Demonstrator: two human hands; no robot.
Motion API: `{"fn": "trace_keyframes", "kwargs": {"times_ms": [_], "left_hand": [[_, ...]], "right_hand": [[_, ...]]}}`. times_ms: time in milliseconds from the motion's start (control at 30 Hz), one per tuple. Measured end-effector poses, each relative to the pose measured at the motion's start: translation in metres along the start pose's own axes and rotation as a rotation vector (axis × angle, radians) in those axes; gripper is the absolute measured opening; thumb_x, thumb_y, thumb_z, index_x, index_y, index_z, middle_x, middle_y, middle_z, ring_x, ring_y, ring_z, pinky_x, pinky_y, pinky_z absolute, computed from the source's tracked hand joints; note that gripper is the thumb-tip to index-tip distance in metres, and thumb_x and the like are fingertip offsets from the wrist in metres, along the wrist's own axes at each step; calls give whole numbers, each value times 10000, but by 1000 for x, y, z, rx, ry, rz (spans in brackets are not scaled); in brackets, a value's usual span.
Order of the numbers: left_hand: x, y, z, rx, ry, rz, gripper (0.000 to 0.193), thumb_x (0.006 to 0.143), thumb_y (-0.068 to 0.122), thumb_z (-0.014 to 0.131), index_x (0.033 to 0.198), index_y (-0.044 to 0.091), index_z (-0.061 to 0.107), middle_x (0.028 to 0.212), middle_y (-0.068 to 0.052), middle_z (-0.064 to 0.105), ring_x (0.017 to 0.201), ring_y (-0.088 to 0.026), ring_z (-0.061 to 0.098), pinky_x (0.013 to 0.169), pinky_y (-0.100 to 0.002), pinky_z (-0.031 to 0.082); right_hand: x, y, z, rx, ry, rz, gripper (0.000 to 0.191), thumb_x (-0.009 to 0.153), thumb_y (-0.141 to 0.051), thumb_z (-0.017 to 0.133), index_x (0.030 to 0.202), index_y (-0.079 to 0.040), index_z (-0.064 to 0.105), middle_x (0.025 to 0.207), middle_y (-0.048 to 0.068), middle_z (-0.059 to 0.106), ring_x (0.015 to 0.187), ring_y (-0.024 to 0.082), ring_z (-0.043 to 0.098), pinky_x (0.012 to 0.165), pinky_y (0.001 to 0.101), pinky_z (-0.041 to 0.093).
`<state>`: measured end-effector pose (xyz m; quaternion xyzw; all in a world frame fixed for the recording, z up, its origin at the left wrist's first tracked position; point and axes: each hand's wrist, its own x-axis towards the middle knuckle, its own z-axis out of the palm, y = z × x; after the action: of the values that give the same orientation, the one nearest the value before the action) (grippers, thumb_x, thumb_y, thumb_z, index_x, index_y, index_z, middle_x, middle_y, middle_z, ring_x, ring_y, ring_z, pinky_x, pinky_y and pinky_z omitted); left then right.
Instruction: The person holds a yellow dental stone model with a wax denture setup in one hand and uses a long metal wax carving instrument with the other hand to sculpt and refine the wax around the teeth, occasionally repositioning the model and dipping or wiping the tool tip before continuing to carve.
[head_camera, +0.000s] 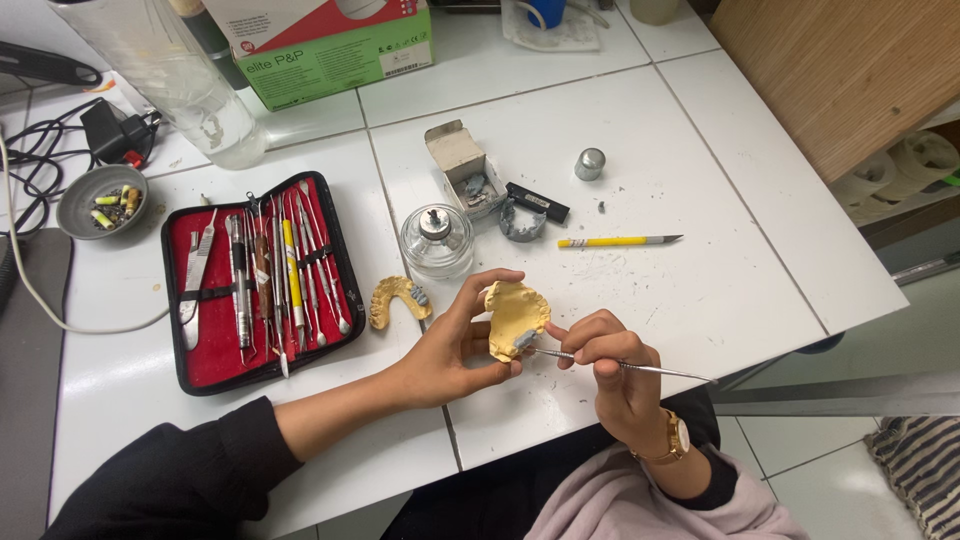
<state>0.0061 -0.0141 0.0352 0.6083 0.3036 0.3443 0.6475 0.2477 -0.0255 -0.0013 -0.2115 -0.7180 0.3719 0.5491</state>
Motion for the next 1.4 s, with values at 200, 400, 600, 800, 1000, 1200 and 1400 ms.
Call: {"fn": "trace_keyframes", "kwargs": {"times_ms": [200,400,600,800,1000,1200,1400], "left_hand": [[0,-1,1,-22,9,1,861,867,25,738,1545,157,224,1401,-146,449,1268,-247,617,1088,-385,551],[0,-3,0,-18,12,-4,870,879,39,741,1548,155,196,1395,-150,431,1286,-254,621,1077,-390,511],[2,-7,0,-38,6,23,847,893,35,736,1537,148,198,1417,-155,419,1288,-254,626,1079,-391,508],[3,-7,-1,-46,-1,1,839,892,31,711,1535,155,186,1396,-155,441,1231,-249,658,1052,-388,529],[4,-7,-2,-8,-19,0,822,889,25,701,1519,157,189,1420,-150,427,1224,-241,660,1083,-382,556],[3,-10,-2,-28,-22,13,806,889,17,702,1512,141,206,1420,-161,420,1215,-249,660,1060,-383,560],[4,-9,-3,-21,-29,4,785,883,18,698,1488,146,214,1406,-152,451,1201,-246,676,1044,-374,571]], "right_hand": [[0,0,-1,4,-2,8,327,1113,-397,444,1059,-85,525,893,101,651,832,163,625,1053,516,615],[-1,1,0,3,-1,-3,328,1112,-394,444,1062,-79,522,901,105,653,831,163,631,1046,517,612],[-2,4,-2,-5,-6,5,321,1118,-385,447,1062,-78,521,904,106,657,836,170,636,1062,519,606],[-6,9,-6,101,115,118,283,1114,-323,483,1064,-45,508,1002,168,685,927,232,697,1021,500,610],[22,-5,-29,337,79,228,121,1025,-49,550,1107,38,530,1107,242,681,1135,331,693,1059,537,599],[86,-18,-38,365,-94,273,92,1038,-11,493,1122,17,521,1118,219,681,1150,332,700,1090,537,598],[130,25,-3,451,-44,379,91,1057,-59,557,1094,-63,474,1112,167,703,1135,304,726,1053,472,598]]}}
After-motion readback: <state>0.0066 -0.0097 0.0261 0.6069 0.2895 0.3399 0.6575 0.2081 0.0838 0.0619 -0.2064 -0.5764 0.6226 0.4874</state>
